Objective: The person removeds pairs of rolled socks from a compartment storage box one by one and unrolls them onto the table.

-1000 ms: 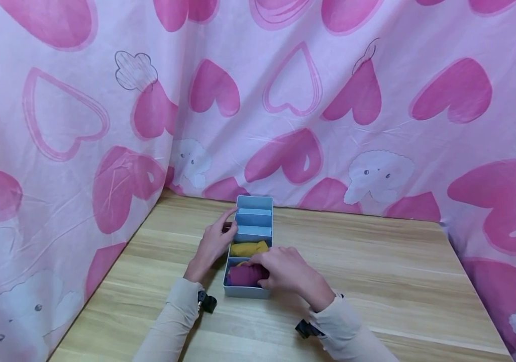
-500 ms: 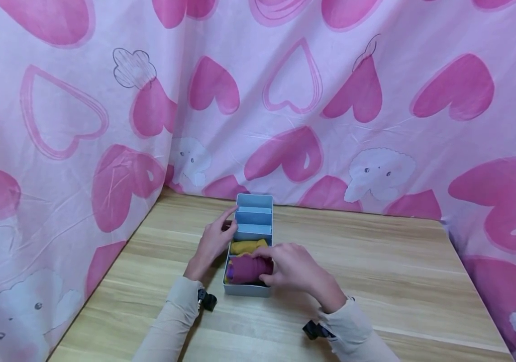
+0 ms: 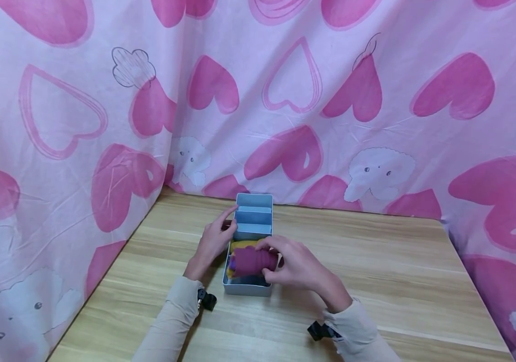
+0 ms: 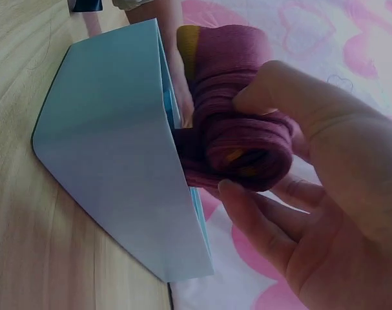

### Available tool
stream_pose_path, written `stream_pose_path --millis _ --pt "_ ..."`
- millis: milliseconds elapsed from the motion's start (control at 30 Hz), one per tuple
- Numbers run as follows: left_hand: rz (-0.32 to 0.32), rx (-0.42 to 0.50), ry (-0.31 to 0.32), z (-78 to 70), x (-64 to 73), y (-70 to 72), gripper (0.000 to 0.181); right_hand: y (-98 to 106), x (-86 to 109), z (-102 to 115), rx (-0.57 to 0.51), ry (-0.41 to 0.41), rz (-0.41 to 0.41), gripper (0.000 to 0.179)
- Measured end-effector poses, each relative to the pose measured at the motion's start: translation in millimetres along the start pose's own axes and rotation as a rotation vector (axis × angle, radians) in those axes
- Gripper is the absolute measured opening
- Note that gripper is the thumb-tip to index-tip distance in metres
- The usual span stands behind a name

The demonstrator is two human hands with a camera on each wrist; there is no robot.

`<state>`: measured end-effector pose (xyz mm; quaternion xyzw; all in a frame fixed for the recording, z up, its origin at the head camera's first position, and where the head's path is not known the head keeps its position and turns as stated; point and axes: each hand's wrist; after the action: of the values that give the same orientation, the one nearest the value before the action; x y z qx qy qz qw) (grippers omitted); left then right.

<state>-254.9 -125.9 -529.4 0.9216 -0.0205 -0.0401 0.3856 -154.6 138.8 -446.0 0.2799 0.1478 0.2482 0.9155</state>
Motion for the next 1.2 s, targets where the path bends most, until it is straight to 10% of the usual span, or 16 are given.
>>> stream_pose_path --millis 1200 --pt "0.009 0.031 0.000 -0.8 -0.1 -0.7 0.051 38.8 39.4 -22.1 -0.204 -0.031 -0.153 0.057"
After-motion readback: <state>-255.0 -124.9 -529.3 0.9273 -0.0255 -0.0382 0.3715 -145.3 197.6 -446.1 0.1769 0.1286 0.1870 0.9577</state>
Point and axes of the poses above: each hand's wrist, its own x-axis away from the middle knuckle, its own y-axis out of the back of the hand, z = x × y, and after that the axes turned 11 degrees about -x, right-handed
